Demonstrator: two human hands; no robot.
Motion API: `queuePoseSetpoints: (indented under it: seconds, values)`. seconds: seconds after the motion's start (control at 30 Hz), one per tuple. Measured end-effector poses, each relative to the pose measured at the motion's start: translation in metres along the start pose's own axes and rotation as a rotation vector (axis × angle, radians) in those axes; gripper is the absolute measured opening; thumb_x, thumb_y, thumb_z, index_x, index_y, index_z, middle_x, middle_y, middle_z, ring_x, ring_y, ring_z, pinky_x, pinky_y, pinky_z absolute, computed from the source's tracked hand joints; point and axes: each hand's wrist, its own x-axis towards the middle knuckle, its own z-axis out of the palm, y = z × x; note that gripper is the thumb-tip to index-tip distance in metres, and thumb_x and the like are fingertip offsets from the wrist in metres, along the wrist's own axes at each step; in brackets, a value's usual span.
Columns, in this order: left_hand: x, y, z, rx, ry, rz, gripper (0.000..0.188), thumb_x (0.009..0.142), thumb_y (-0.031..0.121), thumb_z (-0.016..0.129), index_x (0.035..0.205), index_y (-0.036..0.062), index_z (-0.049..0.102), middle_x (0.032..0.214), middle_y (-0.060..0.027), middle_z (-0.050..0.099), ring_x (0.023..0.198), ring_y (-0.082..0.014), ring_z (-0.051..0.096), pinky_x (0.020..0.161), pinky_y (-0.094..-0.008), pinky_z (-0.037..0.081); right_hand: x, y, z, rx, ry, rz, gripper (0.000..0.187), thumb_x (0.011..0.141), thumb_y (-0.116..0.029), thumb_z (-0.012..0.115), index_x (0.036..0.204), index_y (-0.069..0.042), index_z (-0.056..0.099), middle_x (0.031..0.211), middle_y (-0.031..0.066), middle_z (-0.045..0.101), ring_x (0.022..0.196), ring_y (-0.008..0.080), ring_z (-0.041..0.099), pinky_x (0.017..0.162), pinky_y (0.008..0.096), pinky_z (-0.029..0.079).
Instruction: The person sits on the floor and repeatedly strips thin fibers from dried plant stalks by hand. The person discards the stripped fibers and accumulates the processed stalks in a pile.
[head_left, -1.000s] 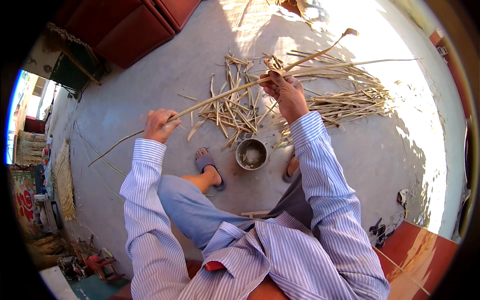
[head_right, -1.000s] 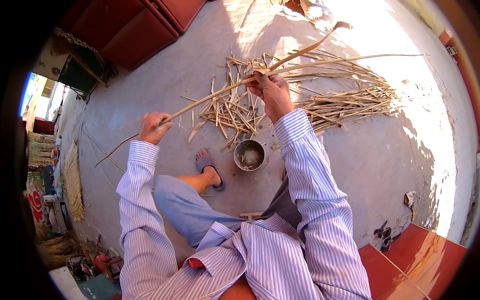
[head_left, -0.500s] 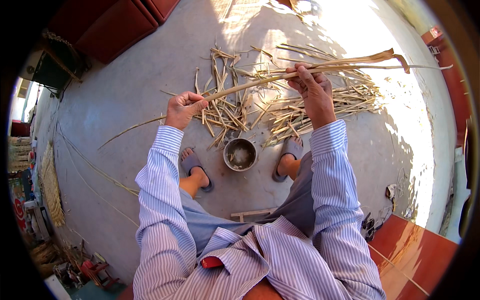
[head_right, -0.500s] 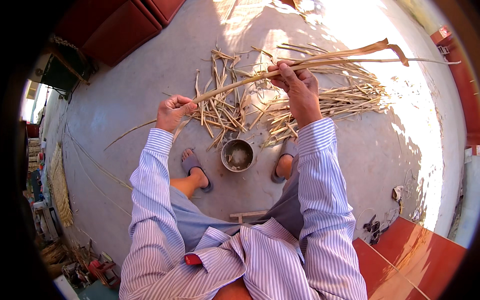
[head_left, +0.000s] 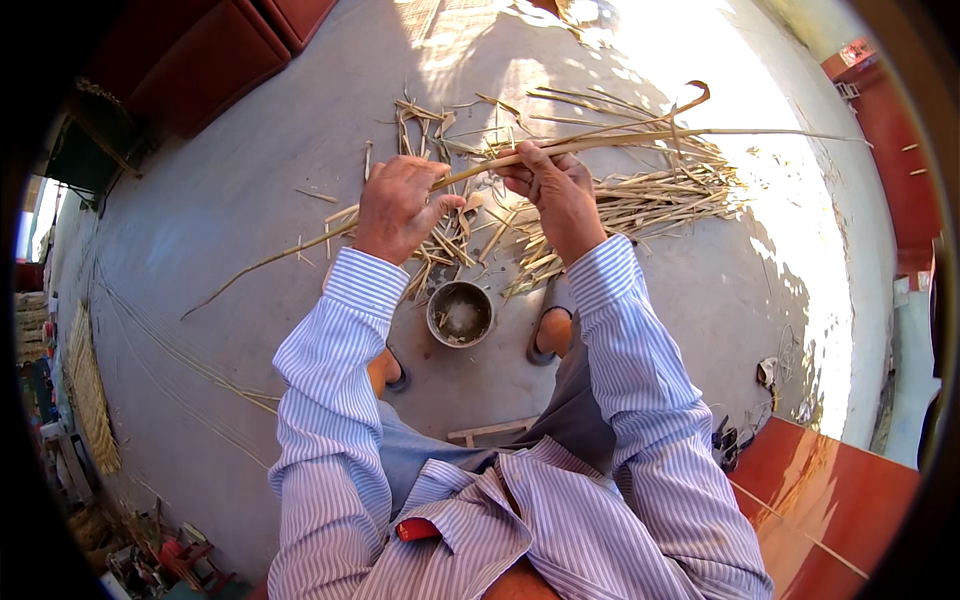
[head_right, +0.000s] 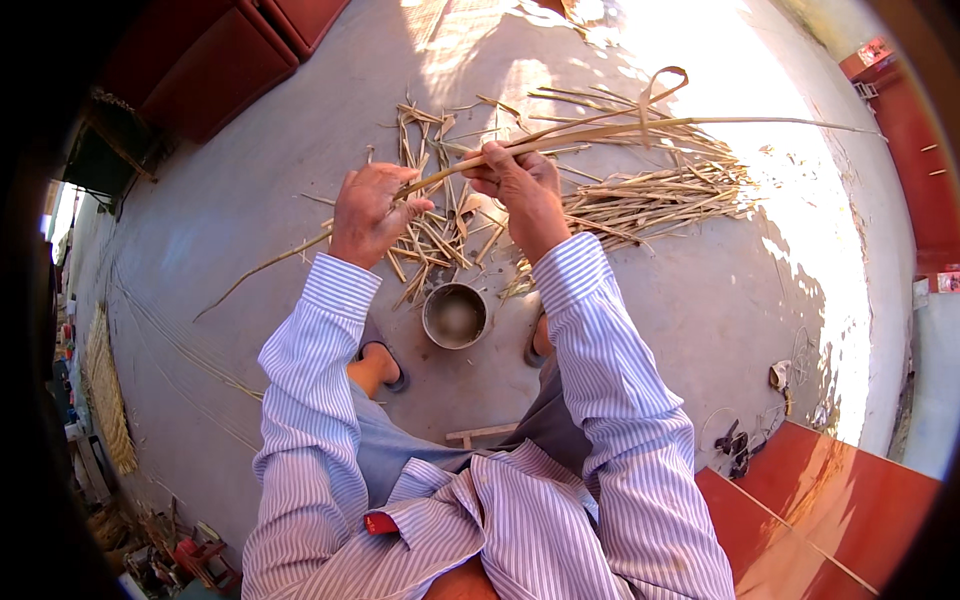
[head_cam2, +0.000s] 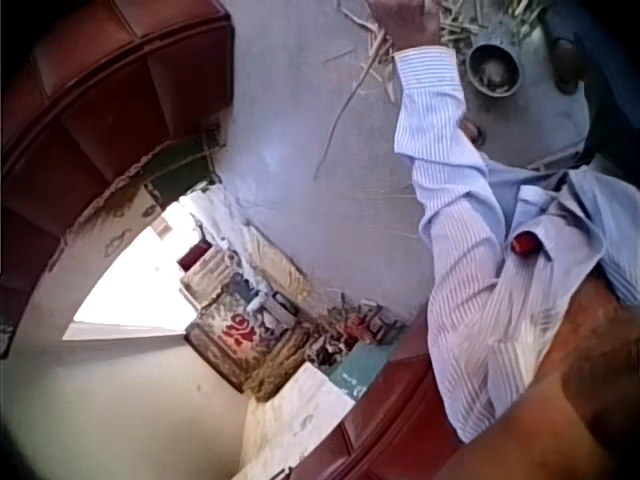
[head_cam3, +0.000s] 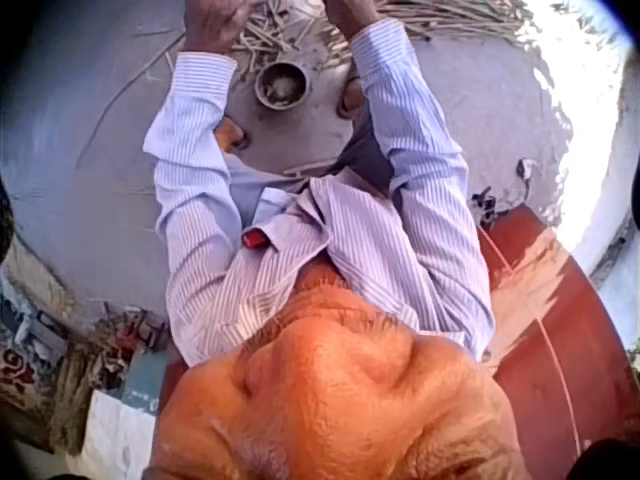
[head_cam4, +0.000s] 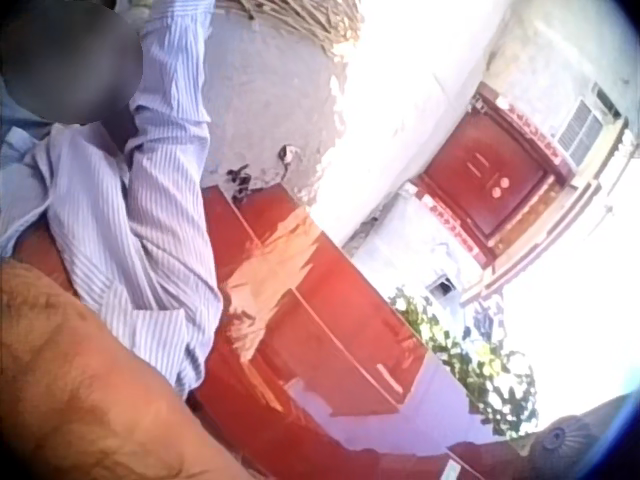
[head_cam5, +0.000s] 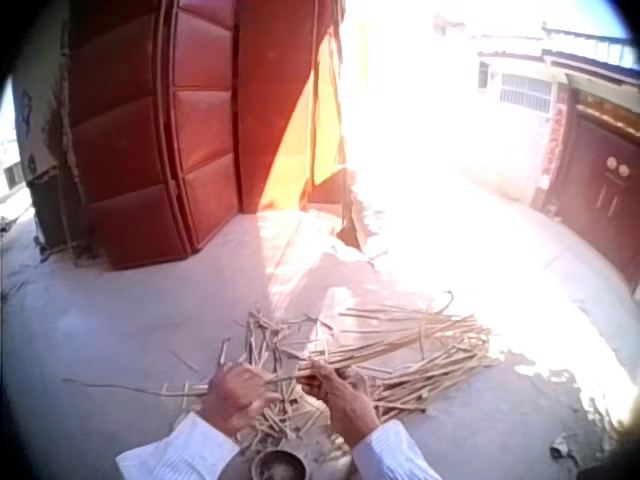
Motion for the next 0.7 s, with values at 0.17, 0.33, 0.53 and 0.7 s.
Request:
queuePoseSetpoints:
  seconds: [0.17,0.33,0.53,0.7]
  values:
    - [-0.006,-0.023,-0.002,0.033,-0.158,-0.169,0.013,0.076,0.021,0.073,0.081,0.0102,0.069,0.071,-0.0032,0.064,0.071,-0.0212,0.06,0.071,-0.0366,0.04,0.005,-0.003,-0.007,0.032,0.023,-0.013,0.025,0.094,-0.023,0.06,0.104,0.0,0.058,0.094,0.012,0.068,0.084,0.0179,0.067,0.075,0.0271,0.056]
    - [-0.049,-0.083,-0.033,0.105,-0.374,-0.433,0.012,0.077,0.023,0.071,0.084,0.0126,0.07,0.074,-0.0036,0.067,0.075,-0.0213,0.06,0.074,-0.0369,0.039,0.012,-0.027,-0.052,0.019,0.191,-0.149,0.025,0.094,-0.021,0.062,0.106,0.001,0.057,0.096,0.0118,0.068,0.086,0.0191,0.067,0.074,0.0268,0.056]
    - [-0.024,-0.043,-0.009,-0.108,-0.249,-0.262,0.026,0.074,0.02,0.076,0.095,0.0081,0.069,0.081,-0.006,0.068,0.075,-0.0217,0.063,0.076,-0.0355,0.043,0.002,-0.024,-0.029,-0.037,0.067,-0.162,0.025,0.091,-0.024,0.066,0.105,-0.003,0.063,0.096,0.0102,0.07,0.085,0.0181,0.069,0.069,0.0234,0.057]
    - [-0.014,-0.037,0.012,-0.51,-0.185,-0.516,0.025,0.08,0.019,0.076,0.096,0.0016,0.067,0.083,-0.007,0.069,0.075,-0.0157,0.064,0.067,-0.0323,0.05,0.0,-0.021,-0.013,-0.049,0.099,-0.193,0.026,0.091,-0.022,0.066,0.106,-0.002,0.062,0.094,0.0117,0.07,0.082,0.019,0.07,0.067,0.024,0.056]
